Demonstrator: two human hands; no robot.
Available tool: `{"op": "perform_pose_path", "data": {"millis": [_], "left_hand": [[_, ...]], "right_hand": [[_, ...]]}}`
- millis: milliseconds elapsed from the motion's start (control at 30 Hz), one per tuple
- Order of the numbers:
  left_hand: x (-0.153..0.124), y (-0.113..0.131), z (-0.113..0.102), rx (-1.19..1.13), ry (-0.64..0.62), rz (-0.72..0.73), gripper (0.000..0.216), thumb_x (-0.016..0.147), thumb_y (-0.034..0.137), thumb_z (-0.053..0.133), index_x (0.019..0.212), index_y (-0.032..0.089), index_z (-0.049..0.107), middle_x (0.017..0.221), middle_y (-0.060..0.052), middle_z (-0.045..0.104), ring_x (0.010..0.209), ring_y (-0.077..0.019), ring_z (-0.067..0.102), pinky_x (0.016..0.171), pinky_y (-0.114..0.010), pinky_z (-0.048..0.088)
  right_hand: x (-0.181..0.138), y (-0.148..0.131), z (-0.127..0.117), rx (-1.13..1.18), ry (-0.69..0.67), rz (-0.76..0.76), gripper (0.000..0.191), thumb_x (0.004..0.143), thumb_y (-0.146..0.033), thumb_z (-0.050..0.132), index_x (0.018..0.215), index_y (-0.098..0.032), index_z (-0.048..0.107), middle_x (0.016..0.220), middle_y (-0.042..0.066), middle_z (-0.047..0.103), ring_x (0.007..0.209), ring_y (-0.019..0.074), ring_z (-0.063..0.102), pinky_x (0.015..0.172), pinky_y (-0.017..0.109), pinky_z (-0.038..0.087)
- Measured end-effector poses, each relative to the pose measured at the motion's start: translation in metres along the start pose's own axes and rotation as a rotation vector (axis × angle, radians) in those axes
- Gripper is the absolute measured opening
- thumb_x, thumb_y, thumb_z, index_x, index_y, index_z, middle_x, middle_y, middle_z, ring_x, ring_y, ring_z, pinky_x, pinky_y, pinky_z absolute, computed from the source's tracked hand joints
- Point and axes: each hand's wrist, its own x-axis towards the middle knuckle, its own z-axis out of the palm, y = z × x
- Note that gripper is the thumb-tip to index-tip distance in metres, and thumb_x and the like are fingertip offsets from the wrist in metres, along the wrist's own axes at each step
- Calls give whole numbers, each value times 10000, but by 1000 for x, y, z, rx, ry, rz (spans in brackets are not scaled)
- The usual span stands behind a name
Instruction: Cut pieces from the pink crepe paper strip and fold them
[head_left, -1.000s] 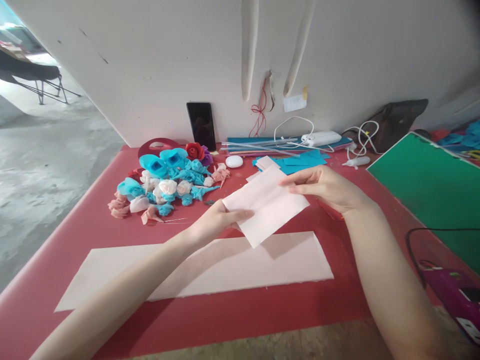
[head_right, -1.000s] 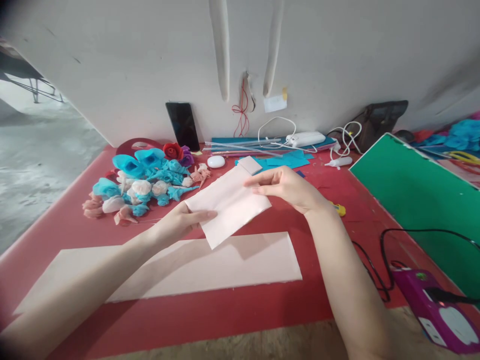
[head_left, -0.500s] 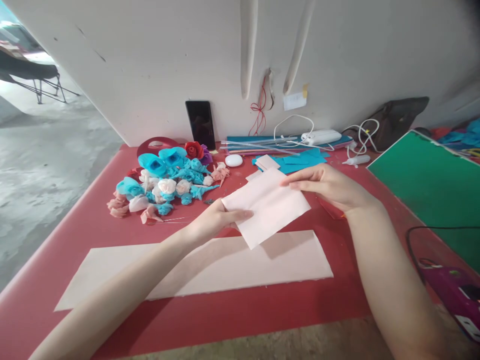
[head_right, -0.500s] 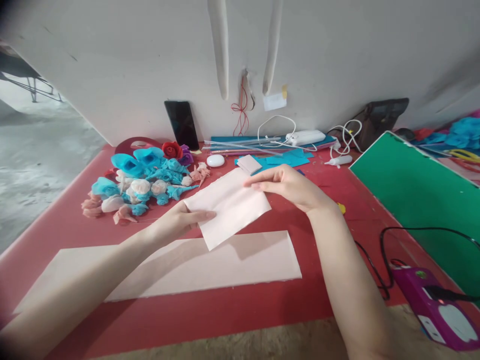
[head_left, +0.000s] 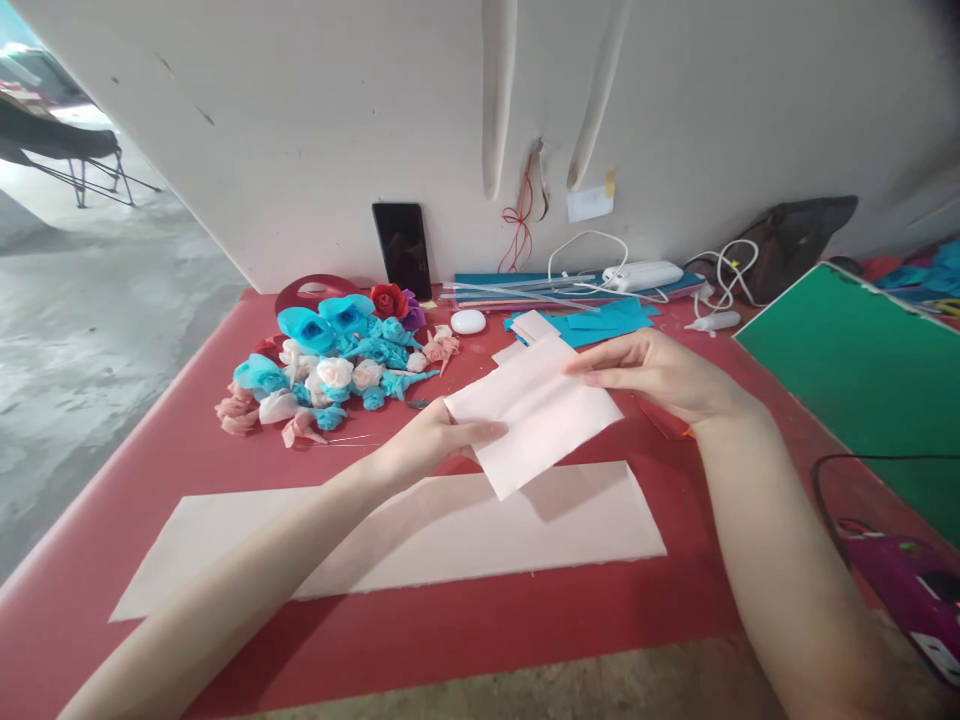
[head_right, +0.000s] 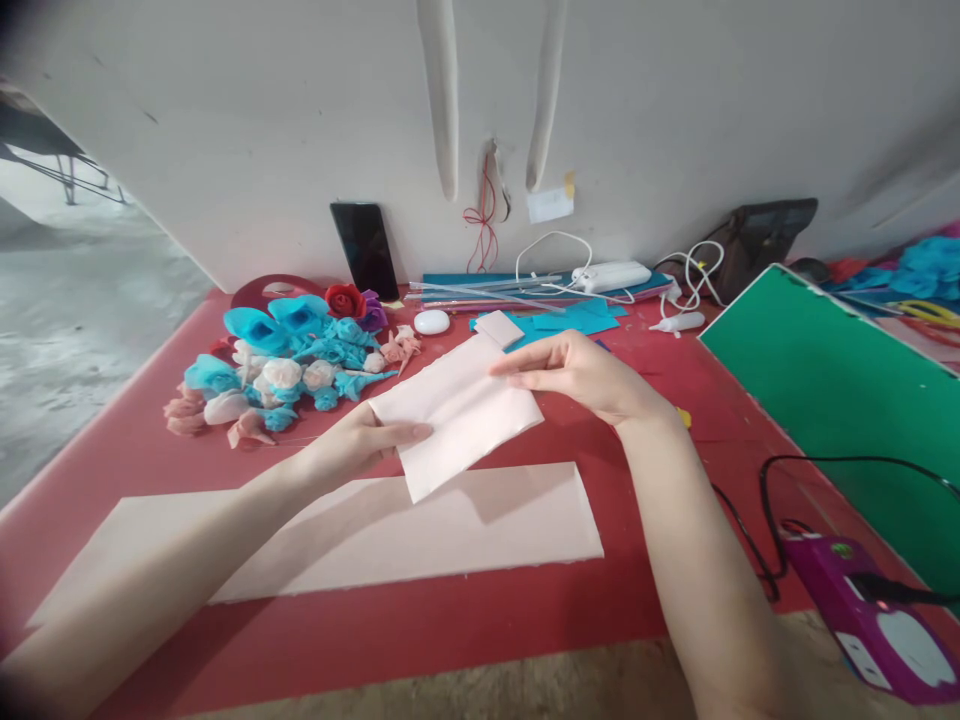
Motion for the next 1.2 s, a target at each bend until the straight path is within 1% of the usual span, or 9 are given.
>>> {"op": "perform_pose_path", "data": {"millis": [367, 533, 633, 733, 800, 900, 1033, 1100, 1200], "left_hand": [[-2, 2, 2, 4, -6, 10, 400, 707, 256, 709, 1083, 147, 628, 1072, -102, 671, 987, -284, 615, 811, -356, 502], [-2, 4, 2, -14, 14, -9, 372, 689, 246, 721, 1040, 148, 649, 1041, -93, 678, 969, -266, 620, 819, -350, 500], [-2, 4, 2, -19, 24, -17, 365, 666, 248, 736, 1007, 144, 659, 1002, -88, 685, 930, -258, 629, 794, -342, 505], [-2, 4, 3, -29, 19, -24, 357, 678, 238, 723, 1015, 143, 654, 1025, -91, 679, 951, -263, 624, 810, -349, 499], [-2, 5, 4, -33, 16, -29, 356, 685, 229, 714, 1023, 140, 648, 1042, -98, 674, 973, -273, 618, 825, -359, 495], [-3, 5, 5, -36, 24, -26, 361, 680, 224, 715, 1021, 132, 642, 1041, -106, 674, 983, -287, 615, 828, -369, 495], [-2, 5, 4, -26, 22, -34, 354, 671, 228, 718, 1000, 119, 646, 1012, -108, 679, 974, -291, 615, 818, -365, 500], [-2, 4, 4, -28, 23, -37, 350, 670, 228, 714, 995, 115, 648, 1000, -109, 680, 968, -291, 616, 814, -365, 501], [-3, 5, 5, -27, 36, -48, 351, 669, 219, 712, 998, 114, 646, 1001, -110, 679, 960, -288, 618, 810, -364, 503]], "right_hand": [[0, -1, 2, 38, 38, -12, 308, 640, -334, 737, 945, -293, 720, 986, 23, 708, 994, 230, 615, 893, 398, 471], [-1, -2, 3, 101, -27, -41, 351, 673, -296, 716, 1023, -297, 693, 1064, 27, 687, 1015, 222, 608, 919, 399, 459], [-1, -1, 3, 125, -59, -77, 403, 689, -272, 705, 1088, -304, 661, 1151, 26, 650, 1110, 238, 561, 953, 415, 439], [0, -1, 3, 122, -66, -134, 435, 697, -237, 695, 1120, -318, 639, 1246, 9, 593, 1235, 239, 457, 998, 410, 405], [0, -2, 3, 122, -74, -163, 446, 703, -220, 686, 1134, -324, 629, 1283, 3, 564, 1261, 237, 427, 1000, 405, 403], [-1, -2, 3, 117, -73, -184, 457, 703, -227, 681, 1146, -323, 621, 1298, 13, 551, 1247, 253, 441, 961, 415, 436], [-3, -1, 2, 94, -62, -175, 393, 712, -272, 675, 1100, -331, 651, 1222, 12, 609, 1151, 251, 528, 878, 388, 485], [-2, 0, 2, 62, 4, -142, 289, 714, -314, 676, 1001, -319, 698, 1097, 10, 673, 1037, 235, 597, 843, 373, 498], [0, 1, 6, 14, 136, -112, 185, 685, -364, 696, 852, -294, 736, 939, 7, 714, 927, 220, 636, 840, 368, 497]]}}
